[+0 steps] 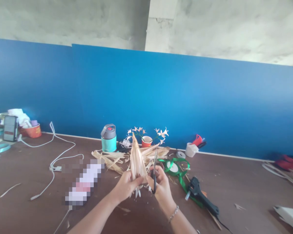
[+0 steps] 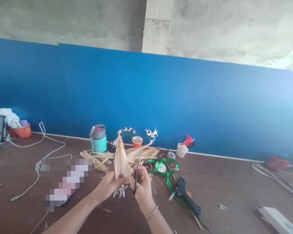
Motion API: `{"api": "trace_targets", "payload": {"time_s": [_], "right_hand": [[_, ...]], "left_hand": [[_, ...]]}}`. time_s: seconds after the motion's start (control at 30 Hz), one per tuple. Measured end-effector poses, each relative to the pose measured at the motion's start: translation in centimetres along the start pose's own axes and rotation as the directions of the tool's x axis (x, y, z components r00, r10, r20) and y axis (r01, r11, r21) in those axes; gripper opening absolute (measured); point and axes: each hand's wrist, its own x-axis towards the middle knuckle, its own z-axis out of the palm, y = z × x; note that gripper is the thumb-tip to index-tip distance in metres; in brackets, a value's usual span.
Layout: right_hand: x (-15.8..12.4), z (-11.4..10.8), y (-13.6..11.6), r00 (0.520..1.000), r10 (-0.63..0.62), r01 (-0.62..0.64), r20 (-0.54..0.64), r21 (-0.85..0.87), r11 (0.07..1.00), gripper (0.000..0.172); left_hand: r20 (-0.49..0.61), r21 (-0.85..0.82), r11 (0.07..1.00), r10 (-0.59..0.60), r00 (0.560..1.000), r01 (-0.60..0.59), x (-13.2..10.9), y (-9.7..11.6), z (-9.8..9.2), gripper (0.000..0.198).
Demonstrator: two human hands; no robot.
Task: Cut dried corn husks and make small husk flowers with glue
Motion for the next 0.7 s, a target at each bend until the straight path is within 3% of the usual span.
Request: {"api": "trace_targets", "payload": {"time_s": [0.3,0.53,0.63,0.7], "right_hand": [[0.13,-0.25,-0.10,1.000,0.015,-0.015,-0.007,0.000,1.000,0.038],[0.23,-0.35,0.02,1.000,-0.003,0.003,0.003,-0.032,0.999,0.040],[0.17,-0.29,-0.24,1.000,0.009,-0.009,-0.008,-0.024,1.000,0.041],[0.02,-0.13,-0.48,0.998,0.056,-0.055,0.018,-0.040,0.998,0.040]], "left_hand": [[-0.063,-0.165,0.983,-0.092,0.994,0.081,-0.23,0.35,0.30,0.035],[-0.049,-0.147,0.988,-0.044,0.998,0.036,-0.34,0.64,0.48,0.032],[-0.184,-0.118,0.993,-0.020,0.983,-0.002,-0.24,0.71,0.35,0.030],[-0.320,-0.061,0.996,0.038,0.947,-0.061,-0.08,0.61,-0.04,0.028]]}}
